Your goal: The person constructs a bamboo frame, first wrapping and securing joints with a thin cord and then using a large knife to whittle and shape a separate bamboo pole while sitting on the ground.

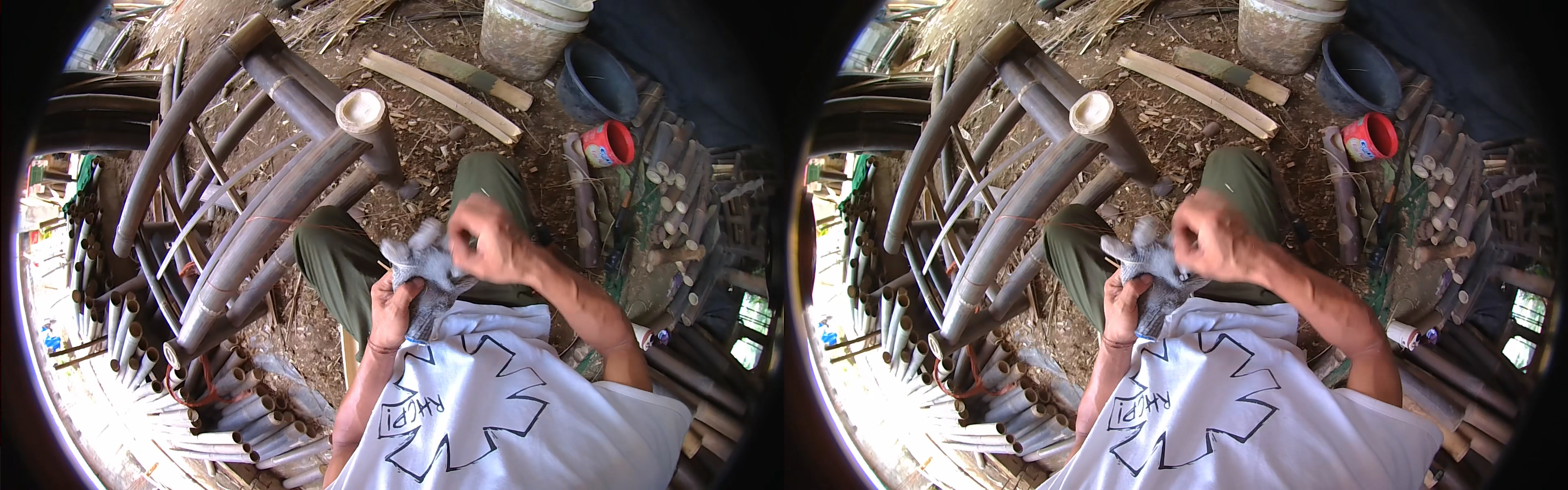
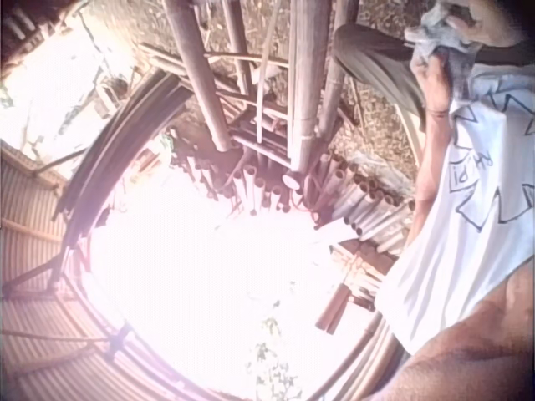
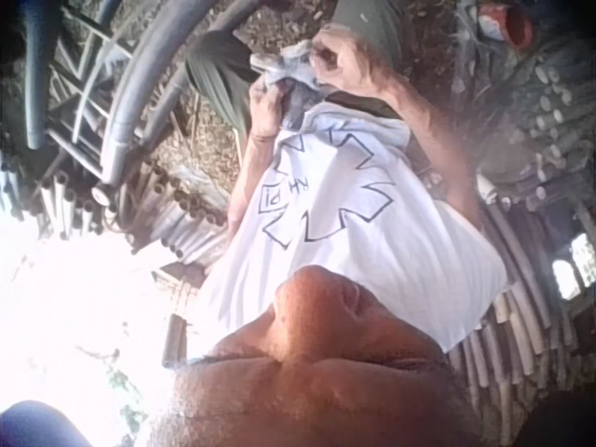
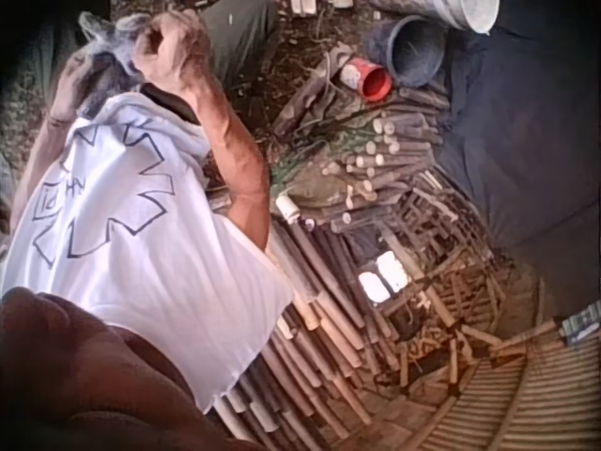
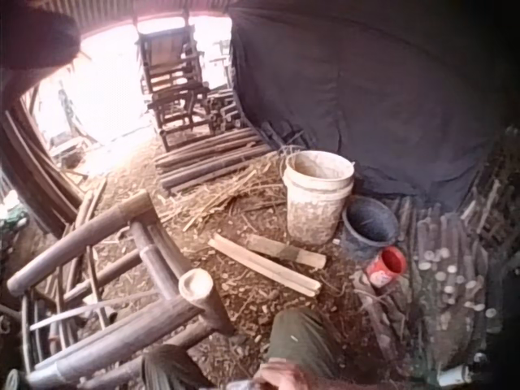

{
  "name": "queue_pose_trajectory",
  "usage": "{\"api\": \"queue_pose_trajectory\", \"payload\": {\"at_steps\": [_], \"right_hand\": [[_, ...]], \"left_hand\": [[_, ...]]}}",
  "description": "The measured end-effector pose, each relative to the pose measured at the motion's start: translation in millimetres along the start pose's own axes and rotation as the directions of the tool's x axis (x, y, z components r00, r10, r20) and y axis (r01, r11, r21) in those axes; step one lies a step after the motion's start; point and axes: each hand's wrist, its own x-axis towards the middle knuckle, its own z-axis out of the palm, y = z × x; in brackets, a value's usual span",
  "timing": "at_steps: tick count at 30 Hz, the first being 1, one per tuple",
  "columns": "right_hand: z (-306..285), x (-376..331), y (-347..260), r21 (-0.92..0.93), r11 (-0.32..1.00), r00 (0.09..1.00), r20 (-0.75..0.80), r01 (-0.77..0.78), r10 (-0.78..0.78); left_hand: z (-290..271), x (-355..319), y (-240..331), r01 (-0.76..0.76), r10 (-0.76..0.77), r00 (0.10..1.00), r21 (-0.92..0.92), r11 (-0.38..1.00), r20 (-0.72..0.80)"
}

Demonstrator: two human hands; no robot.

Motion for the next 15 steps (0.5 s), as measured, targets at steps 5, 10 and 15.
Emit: {"api": "queue_pose_trajectory", "payload": {"at_steps": [5,10,15], "right_hand": [[-39,22,35,-0.343,0.918,0.840,-0.542,-0.197,-0.022],[2,-46,-29,0.163,0.838,0.842,0.258,-0.522,0.474],[13,-28,8,0.690,0.674,0.861,-0.147,-0.264,0.488]], "left_hand": [[9,0,8,0.119,-0.133,0.989,-0.178,0.977,-0.065],[37,40,5,0.076,-0.122,0.990,-0.448,0.891,-0.076],[29,40,-10,0.249,-0.272,0.956,-0.186,0.950,-0.112]]}}
